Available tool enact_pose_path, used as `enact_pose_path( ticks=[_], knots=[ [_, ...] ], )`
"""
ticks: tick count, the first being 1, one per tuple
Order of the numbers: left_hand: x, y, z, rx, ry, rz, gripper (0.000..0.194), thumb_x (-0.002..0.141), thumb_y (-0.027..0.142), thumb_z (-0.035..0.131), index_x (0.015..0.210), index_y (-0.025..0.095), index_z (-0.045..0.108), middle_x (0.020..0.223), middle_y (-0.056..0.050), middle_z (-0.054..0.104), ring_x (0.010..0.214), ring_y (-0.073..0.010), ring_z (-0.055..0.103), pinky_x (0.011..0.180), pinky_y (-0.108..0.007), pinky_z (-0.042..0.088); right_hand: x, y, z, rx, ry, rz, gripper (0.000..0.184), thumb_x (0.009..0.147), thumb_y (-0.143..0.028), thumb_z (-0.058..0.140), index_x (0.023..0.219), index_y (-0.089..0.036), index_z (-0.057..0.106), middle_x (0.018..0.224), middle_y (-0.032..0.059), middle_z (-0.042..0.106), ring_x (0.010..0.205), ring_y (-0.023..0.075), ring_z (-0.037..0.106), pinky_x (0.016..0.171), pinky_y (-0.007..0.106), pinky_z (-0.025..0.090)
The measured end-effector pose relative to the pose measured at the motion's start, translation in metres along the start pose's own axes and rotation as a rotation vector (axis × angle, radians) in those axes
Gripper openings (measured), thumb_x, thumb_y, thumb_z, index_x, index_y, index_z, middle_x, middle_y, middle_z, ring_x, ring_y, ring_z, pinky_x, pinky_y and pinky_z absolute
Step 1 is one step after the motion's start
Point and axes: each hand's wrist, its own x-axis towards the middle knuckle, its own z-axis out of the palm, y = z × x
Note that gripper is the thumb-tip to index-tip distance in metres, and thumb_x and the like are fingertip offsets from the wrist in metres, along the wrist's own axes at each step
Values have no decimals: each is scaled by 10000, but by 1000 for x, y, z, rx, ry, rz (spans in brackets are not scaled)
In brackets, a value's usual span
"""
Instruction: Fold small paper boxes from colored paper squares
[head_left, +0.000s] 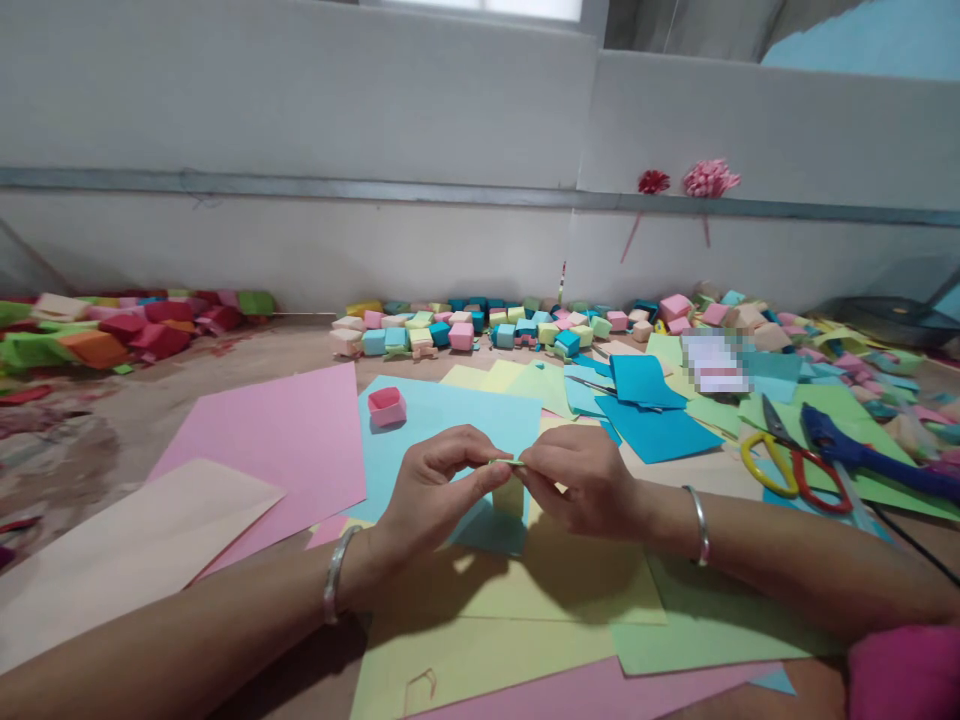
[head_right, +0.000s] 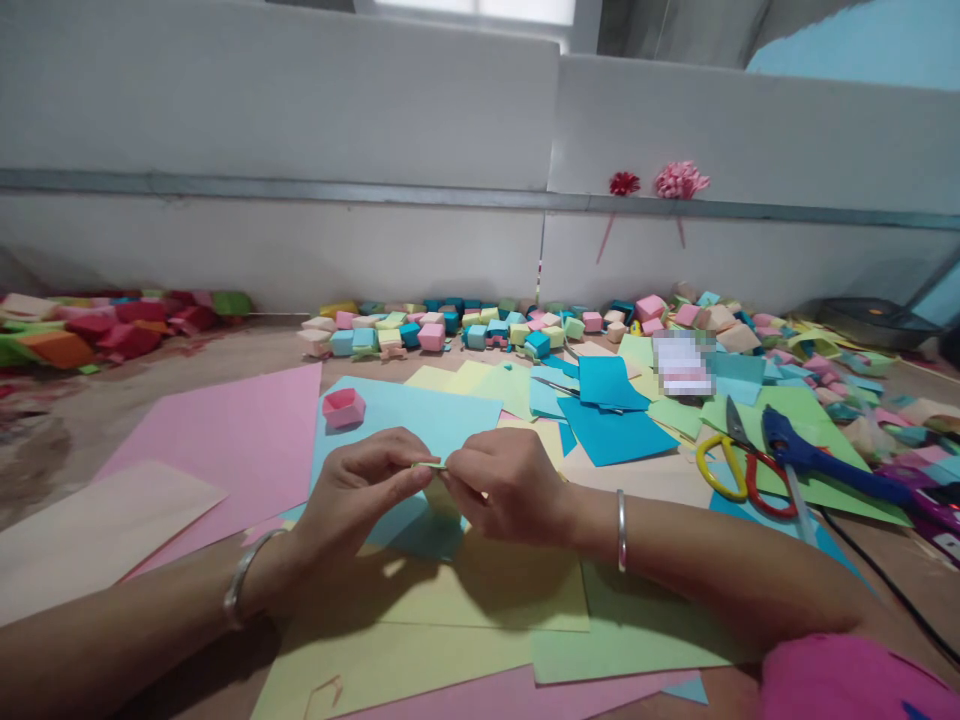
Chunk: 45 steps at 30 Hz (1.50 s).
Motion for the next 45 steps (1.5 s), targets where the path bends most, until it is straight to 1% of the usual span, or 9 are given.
enact_pose_path(
  ticks=[5, 10, 17, 22, 25, 27, 32, 37, 45],
  knots=[
    [-2, -2, -3, -129, 19, 21, 82, 860, 223, 635, 940, 213, 650, 881, -35, 605, 814, -152, 583, 723, -274, 477, 2, 3, -3, 153, -13, 39, 204, 836, -141, 508, 636, -176, 520, 538, -34, 429, 518, 99, 335, 506, 257, 248],
    [0, -2, -2, 40, -1, 129, 75, 837, 180, 643, 797, 183, 579, 795, -20, 548, 747, -140, 524, 689, -275, 436, 2, 5, -2, 194, 0, 40, 176, 828, -131, 522, 658, -170, 543, 536, -33, 429, 516, 99, 340, 504, 254, 244],
    [1, 4, 0, 139, -8, 108, 147, 876, 229, 604, 747, 180, 553, 715, 0, 515, 652, -122, 473, 618, -267, 396, 2, 6, -2, 166, -3, 7, 187, 849, -142, 507, 668, -177, 540, 554, -20, 455, 534, 107, 371, 509, 262, 252],
    [3, 0, -1, -42, 3, -64, 228, 906, 340, 570, 746, 182, 528, 697, 10, 461, 638, -120, 419, 575, -253, 360, 5, 4, -6, 174, -1, 26, 173, 831, -141, 513, 664, -178, 540, 551, -22, 458, 524, 104, 370, 504, 256, 262],
    [5, -5, -3, -171, 117, -146, 256, 917, 388, 551, 757, 194, 503, 684, 24, 424, 624, -117, 394, 573, -247, 355, 6, 3, -8, 217, 15, 75, 154, 806, -119, 528, 661, -171, 541, 551, -28, 454, 519, 94, 372, 499, 242, 273],
    [5, -6, -4, -185, 146, -102, 213, 902, 389, 575, 819, 198, 530, 723, 18, 446, 643, -118, 408, 585, -245, 365, 7, 3, -9, 240, 37, 94, 154, 798, -104, 538, 657, -164, 544, 548, -31, 453, 514, 87, 374, 495, 233, 280],
    [0, -4, -1, -9, -34, 67, 164, 824, 291, 678, 812, 181, 557, 799, -16, 515, 719, -135, 482, 629, -262, 405, 6, 4, -7, 275, 72, 91, 140, 815, -106, 535, 698, -161, 587, 565, -17, 507, 525, 92, 413, 498, 227, 313],
    [0, -6, 1, 89, 28, 137, 131, 842, 187, 635, 756, 183, 536, 733, -4, 512, 658, -123, 492, 584, -260, 410, 5, 5, -5, 237, 59, 39, 147, 869, -149, 519, 767, -155, 624, 612, 27, 595, 562, 114, 492, 518, 238, 366],
    [-1, -3, -1, 343, 29, 421, 138, 847, 84, 586, 815, 204, 526, 747, -6, 561, 690, -131, 539, 623, -263, 475, 3, 8, 0, 45, 48, -63, 198, 913, -181, 464, 771, -164, 601, 614, 24, 596, 562, 124, 486, 512, 267, 316]
  ],
)
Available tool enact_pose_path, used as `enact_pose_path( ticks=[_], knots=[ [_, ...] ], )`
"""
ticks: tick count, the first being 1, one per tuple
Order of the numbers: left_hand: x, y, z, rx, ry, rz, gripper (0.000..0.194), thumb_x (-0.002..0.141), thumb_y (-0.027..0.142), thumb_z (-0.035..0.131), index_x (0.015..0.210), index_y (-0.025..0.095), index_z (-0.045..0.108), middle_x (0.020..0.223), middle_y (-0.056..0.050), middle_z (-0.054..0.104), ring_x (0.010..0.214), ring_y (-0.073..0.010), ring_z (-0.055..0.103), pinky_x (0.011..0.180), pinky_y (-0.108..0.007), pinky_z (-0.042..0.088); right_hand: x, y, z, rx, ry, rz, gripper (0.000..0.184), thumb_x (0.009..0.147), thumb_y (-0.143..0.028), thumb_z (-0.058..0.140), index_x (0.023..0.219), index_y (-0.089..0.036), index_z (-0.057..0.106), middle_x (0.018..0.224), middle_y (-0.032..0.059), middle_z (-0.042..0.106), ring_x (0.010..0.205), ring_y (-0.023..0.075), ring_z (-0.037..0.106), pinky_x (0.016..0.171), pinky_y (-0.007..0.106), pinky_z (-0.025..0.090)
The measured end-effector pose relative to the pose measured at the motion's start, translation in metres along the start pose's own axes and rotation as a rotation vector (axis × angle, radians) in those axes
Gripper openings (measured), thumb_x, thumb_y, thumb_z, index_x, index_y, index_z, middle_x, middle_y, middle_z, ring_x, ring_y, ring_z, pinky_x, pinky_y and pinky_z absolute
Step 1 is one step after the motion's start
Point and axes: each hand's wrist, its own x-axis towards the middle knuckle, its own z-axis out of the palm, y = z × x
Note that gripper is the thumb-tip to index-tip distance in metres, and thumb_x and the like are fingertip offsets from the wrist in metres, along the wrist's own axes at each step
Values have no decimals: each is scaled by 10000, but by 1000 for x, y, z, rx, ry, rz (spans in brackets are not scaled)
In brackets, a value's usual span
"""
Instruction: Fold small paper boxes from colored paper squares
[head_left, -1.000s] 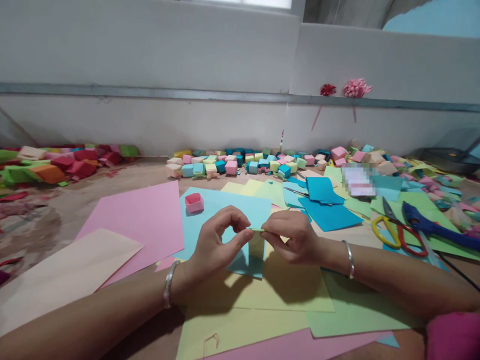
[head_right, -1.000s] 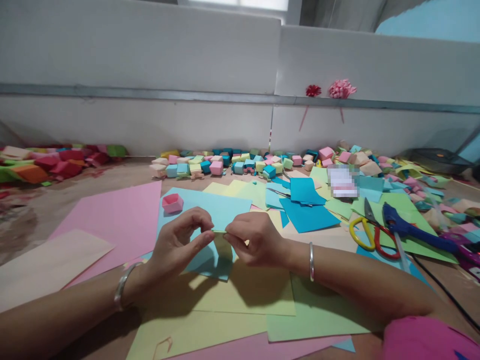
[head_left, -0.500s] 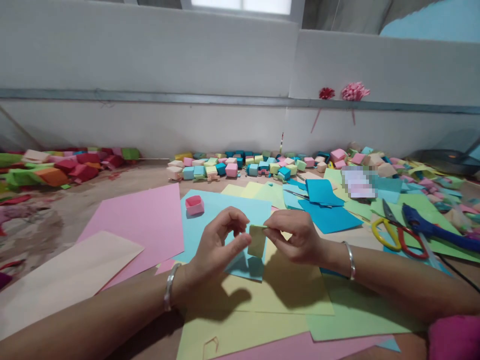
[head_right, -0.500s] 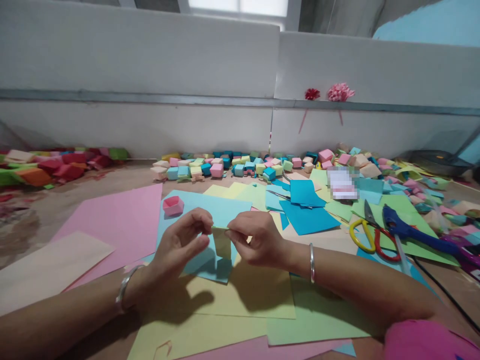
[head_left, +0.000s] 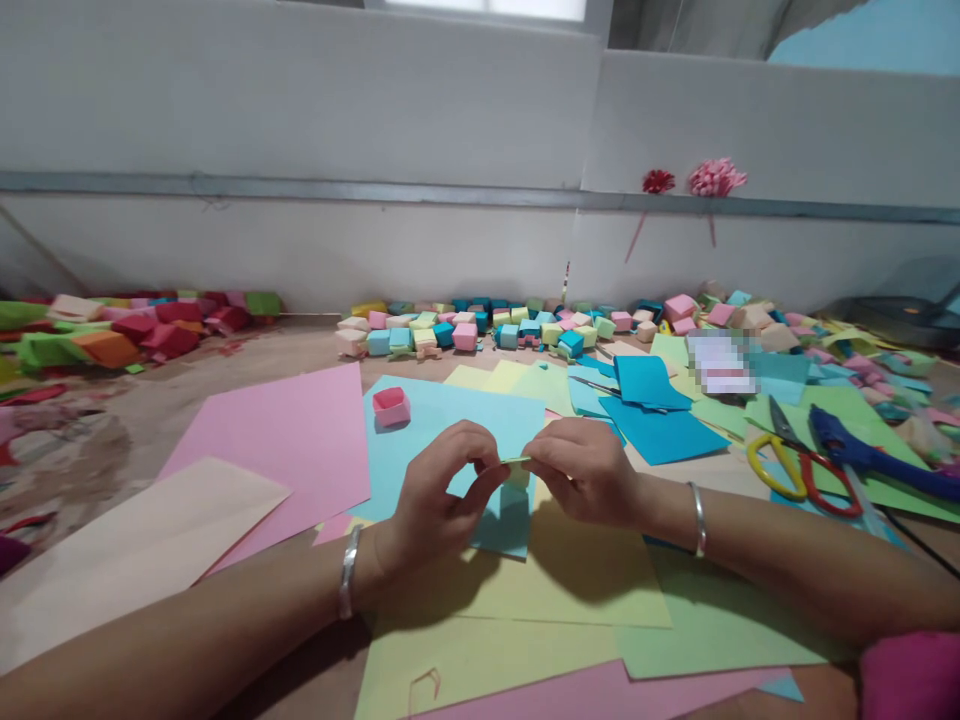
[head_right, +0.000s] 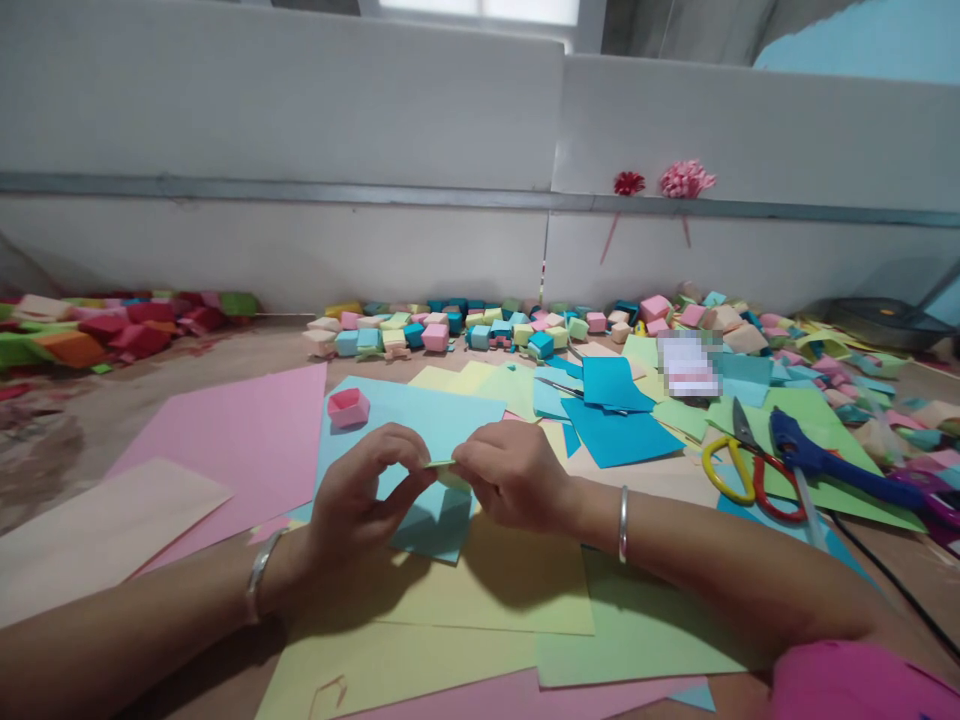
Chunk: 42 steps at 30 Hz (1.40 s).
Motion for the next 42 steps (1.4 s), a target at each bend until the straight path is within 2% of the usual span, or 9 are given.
enact_pose_path(
  ticks=[10, 17, 21, 25, 27, 31, 36, 39, 42],
  knots=[
    [-2, -4, 2, 203, 9, 89, 159, 858, 58, 537, 826, 207, 581, 815, -33, 611, 753, -137, 593, 658, -243, 492, -1, -8, -1, -202, -2, -78, 210, 857, -164, 500, 652, -183, 543, 568, 9, 544, 528, 126, 397, 508, 295, 259],
    [2, -1, -1, 105, -57, -4, 129, 844, 104, 576, 761, 200, 548, 740, -25, 621, 700, -149, 588, 632, -267, 481, -1, -6, 0, -232, -54, -69, 229, 859, -155, 459, 640, -194, 514, 557, -4, 487, 529, 131, 361, 510, 302, 232],
    [3, 1, 2, -175, -22, -191, 110, 836, 139, 618, 774, 195, 546, 758, -24, 595, 709, -143, 570, 654, -276, 480, 2, -7, -3, -48, -64, 24, 215, 824, -145, 483, 615, -195, 482, 543, -24, 434, 522, 114, 344, 506, 280, 244],
    [8, 5, 4, -540, 4, -583, 185, 805, 268, 697, 819, 193, 528, 746, 3, 567, 671, -122, 543, 611, -249, 467, 7, -9, -6, 260, -73, 285, 219, 807, -140, 524, 599, -183, 470, 523, -56, 408, 491, 72, 344, 483, 220, 281],
    [10, 6, 5, -604, -40, -719, 241, 785, 321, 721, 882, 191, 543, 726, 21, 552, 632, -108, 520, 573, -231, 445, 8, -9, -6, 352, -88, 407, 239, 807, -149, 537, 582, -178, 462, 524, -61, 403, 485, 60, 337, 470, 203, 281],
    [11, 7, 4, -519, -174, -764, 265, 787, 385, 707, 751, 163, 567, 604, 48, 482, 549, -82, 429, 502, -208, 351, 7, -4, -4, 431, -118, 539, 263, 828, -201, 563, 579, -167, 485, 528, -58, 415, 494, 58, 341, 462, 193, 283],
    [9, 6, 5, -432, -58, -767, 327, 775, 391, 706, 628, 169, 517, 532, 53, 481, 513, -80, 406, 489, -212, 313, 5, -6, 0, 507, -244, 588, 340, 878, -337, 574, 593, -161, 511, 525, -61, 418, 510, 61, 354, 472, 198, 285],
    [8, 2, 7, -484, -37, -853, 320, 766, 374, 708, 627, 171, 503, 536, 47, 483, 515, -81, 404, 493, -213, 307, 3, -10, 4, 481, -291, 651, 422, 813, -283, 631, 502, -175, 367, 474, -86, 300, 485, 52, 266, 453, 206, 221],
    [6, -4, 7, -615, -32, -964, 310, 781, 354, 687, 638, 172, 482, 564, 42, 468, 524, -79, 402, 501, -211, 307, 3, -8, 7, 484, -352, 734, 407, 822, -256, 592, 493, -179, 364, 454, -84, 310, 474, 56, 283, 456, 209, 227]
  ],
)
